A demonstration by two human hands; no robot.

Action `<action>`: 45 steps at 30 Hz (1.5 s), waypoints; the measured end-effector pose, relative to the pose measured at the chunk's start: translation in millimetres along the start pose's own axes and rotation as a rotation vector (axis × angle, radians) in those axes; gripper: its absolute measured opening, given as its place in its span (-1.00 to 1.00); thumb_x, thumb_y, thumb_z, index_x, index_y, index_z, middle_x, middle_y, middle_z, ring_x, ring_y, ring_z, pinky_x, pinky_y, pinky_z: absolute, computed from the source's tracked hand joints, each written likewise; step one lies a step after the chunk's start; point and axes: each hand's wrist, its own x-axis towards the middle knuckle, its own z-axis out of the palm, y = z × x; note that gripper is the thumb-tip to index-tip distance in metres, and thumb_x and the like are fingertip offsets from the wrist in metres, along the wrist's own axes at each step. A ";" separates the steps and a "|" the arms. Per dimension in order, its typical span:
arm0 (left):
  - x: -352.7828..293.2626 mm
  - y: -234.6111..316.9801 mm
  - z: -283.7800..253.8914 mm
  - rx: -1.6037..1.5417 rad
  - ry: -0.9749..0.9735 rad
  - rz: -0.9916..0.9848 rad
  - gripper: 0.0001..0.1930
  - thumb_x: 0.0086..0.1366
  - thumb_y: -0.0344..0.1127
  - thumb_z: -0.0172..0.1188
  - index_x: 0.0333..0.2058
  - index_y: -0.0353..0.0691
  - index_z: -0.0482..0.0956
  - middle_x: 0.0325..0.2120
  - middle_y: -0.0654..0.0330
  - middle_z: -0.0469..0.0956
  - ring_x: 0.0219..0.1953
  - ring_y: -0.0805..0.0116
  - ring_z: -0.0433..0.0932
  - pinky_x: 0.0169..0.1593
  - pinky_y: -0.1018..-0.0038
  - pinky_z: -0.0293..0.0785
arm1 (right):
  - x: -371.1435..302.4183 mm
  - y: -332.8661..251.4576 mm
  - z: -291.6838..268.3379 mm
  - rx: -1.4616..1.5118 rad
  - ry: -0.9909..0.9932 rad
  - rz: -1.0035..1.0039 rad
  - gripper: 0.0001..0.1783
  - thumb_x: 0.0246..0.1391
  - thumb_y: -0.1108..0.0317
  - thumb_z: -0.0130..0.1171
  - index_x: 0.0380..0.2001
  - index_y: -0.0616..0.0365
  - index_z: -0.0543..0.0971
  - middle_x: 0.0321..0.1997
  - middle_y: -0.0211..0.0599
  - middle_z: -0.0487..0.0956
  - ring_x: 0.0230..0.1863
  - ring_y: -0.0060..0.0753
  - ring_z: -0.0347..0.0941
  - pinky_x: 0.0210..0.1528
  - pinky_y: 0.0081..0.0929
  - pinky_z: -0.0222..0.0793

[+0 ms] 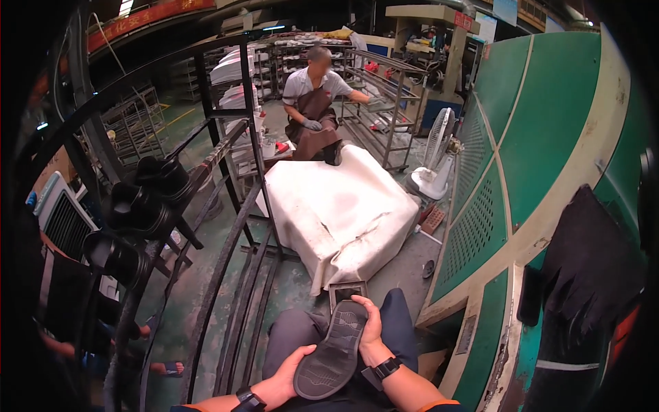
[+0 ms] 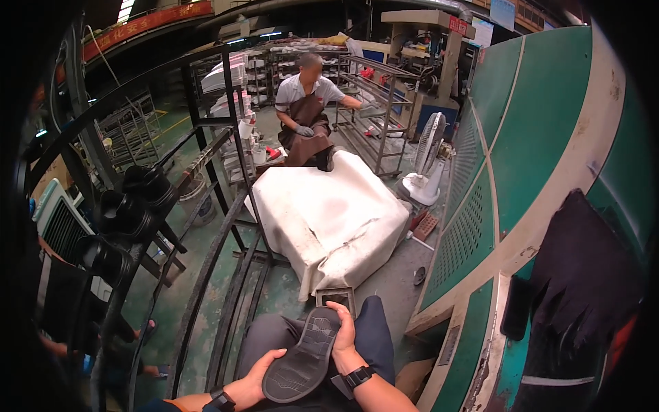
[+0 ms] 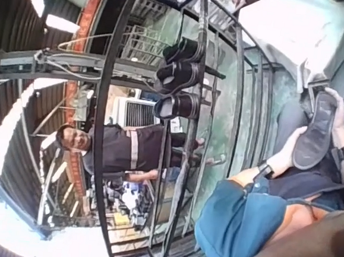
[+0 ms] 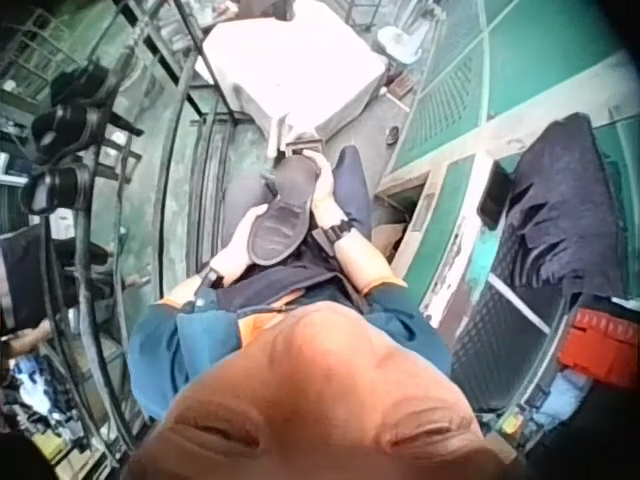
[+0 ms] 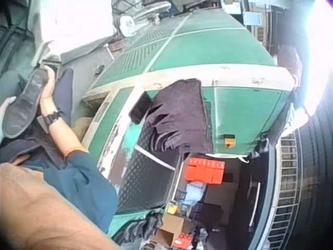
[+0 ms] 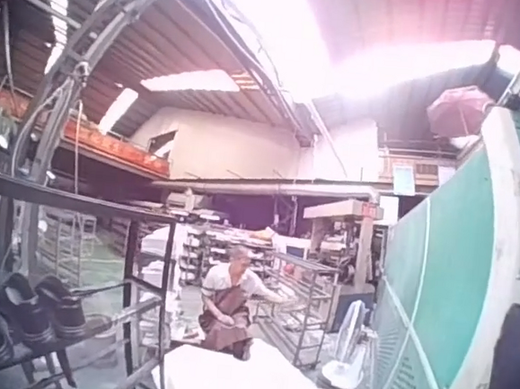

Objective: Placing manufactured shoes onto a storage rack in a factory setting.

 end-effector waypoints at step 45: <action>-98.4 79.9 -13.8 1.805 0.069 1.540 -0.08 0.06 0.00 0.43 0.30 -0.24 0.19 0.40 -0.20 -0.07 0.43 -0.12 -0.01 0.40 0.10 0.00 | -12.5 -18.3 50.5 0.052 -0.826 0.850 -0.40 0.28 0.08 0.08 0.27 0.18 0.33 0.22 -0.03 0.44 0.11 -0.08 0.50 0.08 -0.08 0.53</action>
